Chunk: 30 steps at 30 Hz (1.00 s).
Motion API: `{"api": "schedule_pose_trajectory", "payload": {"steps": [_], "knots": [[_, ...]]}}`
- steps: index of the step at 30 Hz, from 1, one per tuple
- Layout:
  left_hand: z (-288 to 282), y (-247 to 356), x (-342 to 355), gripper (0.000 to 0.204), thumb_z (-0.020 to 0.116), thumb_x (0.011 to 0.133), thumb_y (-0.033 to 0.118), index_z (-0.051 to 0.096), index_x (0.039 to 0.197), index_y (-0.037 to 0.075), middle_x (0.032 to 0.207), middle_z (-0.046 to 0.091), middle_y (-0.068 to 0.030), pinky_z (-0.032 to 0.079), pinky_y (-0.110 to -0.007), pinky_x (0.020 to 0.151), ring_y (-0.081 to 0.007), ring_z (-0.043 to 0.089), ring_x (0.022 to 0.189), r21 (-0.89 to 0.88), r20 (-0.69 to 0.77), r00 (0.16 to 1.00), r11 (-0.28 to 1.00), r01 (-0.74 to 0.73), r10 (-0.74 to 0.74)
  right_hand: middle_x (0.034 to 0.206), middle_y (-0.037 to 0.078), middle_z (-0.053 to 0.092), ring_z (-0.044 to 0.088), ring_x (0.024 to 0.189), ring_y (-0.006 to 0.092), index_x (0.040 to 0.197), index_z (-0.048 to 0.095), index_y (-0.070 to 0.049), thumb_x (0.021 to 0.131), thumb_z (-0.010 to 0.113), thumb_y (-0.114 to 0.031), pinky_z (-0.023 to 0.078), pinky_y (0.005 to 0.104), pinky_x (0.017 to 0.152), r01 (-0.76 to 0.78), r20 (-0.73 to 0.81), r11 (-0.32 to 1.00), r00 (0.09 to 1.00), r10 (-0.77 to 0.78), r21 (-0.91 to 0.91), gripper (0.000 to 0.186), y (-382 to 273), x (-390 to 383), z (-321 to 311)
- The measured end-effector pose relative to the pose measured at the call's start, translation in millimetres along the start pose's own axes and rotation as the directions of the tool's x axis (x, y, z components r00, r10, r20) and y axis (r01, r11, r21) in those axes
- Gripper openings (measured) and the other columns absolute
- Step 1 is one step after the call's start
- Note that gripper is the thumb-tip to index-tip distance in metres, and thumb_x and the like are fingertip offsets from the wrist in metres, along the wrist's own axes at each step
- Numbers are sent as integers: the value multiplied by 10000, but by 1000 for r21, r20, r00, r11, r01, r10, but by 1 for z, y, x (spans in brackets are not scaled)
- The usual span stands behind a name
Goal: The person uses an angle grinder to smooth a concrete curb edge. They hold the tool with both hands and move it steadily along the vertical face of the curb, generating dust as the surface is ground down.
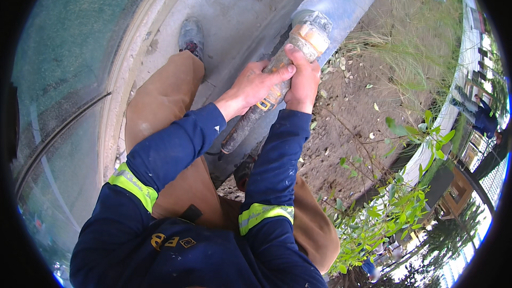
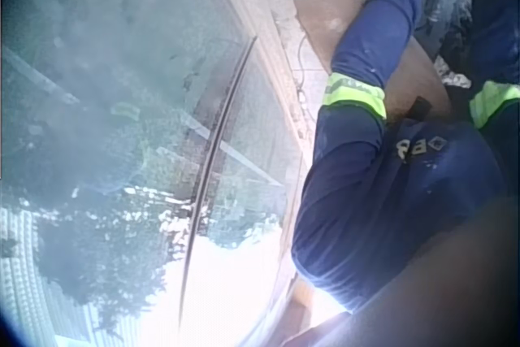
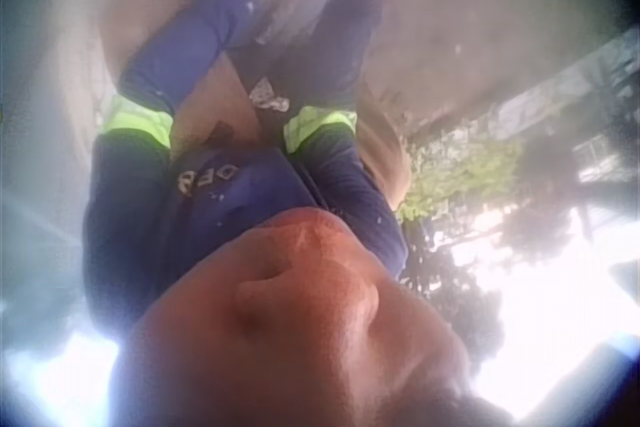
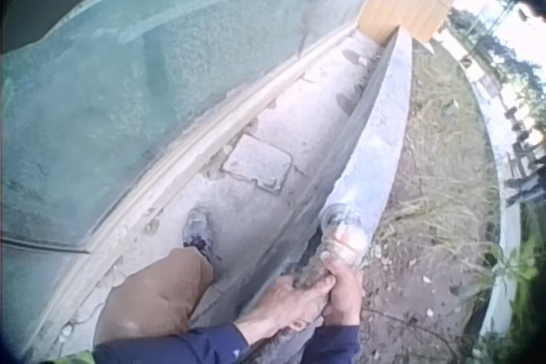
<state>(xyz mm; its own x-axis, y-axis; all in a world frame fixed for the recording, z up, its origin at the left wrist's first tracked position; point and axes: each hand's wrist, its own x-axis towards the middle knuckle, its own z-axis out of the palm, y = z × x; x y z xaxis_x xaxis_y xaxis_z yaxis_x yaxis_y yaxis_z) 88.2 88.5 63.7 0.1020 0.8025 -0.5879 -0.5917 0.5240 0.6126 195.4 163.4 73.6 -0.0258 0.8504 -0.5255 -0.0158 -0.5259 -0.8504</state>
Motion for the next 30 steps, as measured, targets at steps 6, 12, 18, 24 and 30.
{"api": "schedule_pose_trajectory", "payload": {"steps": [6,12,18,24,30], "knots": [[2,-6,3,735,768,914,480,590,1284,-130,1102,709,-179,576,-330,760,-185,709,911,27,-62,998,1000,-4,6,1034,150,700,680,880,239,1176,651,85,825,777,-192,560,383,792,7,6,1000,1000,-7,-16,464,5,6,-4],[1,3,-3,745,767,914,481,583,1295,-131,1109,706,-180,572,-334,770,-191,704,931,-16,-22,1000,1000,-22,22,1043,155,700,680,882,238,1181,646,91,824,782,-197,559,381,791,-5,13,999,1000,5,-38,479,3,8,-3],[2,0,-3,771,770,907,494,578,1292,-145,1104,706,-187,569,-334,779,-192,704,939,-27,-28,999,999,-29,29,1039,156,701,680,878,242,1178,644,92,823,783,-193,559,382,786,-17,21,999,1000,17,-34,476,2,8,-2],[2,8,-6,790,781,894,503,581,1272,-161,1088,708,-194,569,-329,768,-186,704,920,2,-43,999,1000,14,-14,1041,164,700,680,885,249,1176,645,97,821,781,-193,560,385,784,-16,-6,999,1000,16,-39,479,4,9,-3],[1,5,-5,828,790,882,516,568,1281,-175,1086,707,-202,572,-326,752,-190,706,919,-25,-27,1000,1000,-9,8,1047,176,696,681,899,260,1176,639,107,821,786,-183,562,391,800,-25,-16,999,1000,25,-21,481,4,8,-2]]}}
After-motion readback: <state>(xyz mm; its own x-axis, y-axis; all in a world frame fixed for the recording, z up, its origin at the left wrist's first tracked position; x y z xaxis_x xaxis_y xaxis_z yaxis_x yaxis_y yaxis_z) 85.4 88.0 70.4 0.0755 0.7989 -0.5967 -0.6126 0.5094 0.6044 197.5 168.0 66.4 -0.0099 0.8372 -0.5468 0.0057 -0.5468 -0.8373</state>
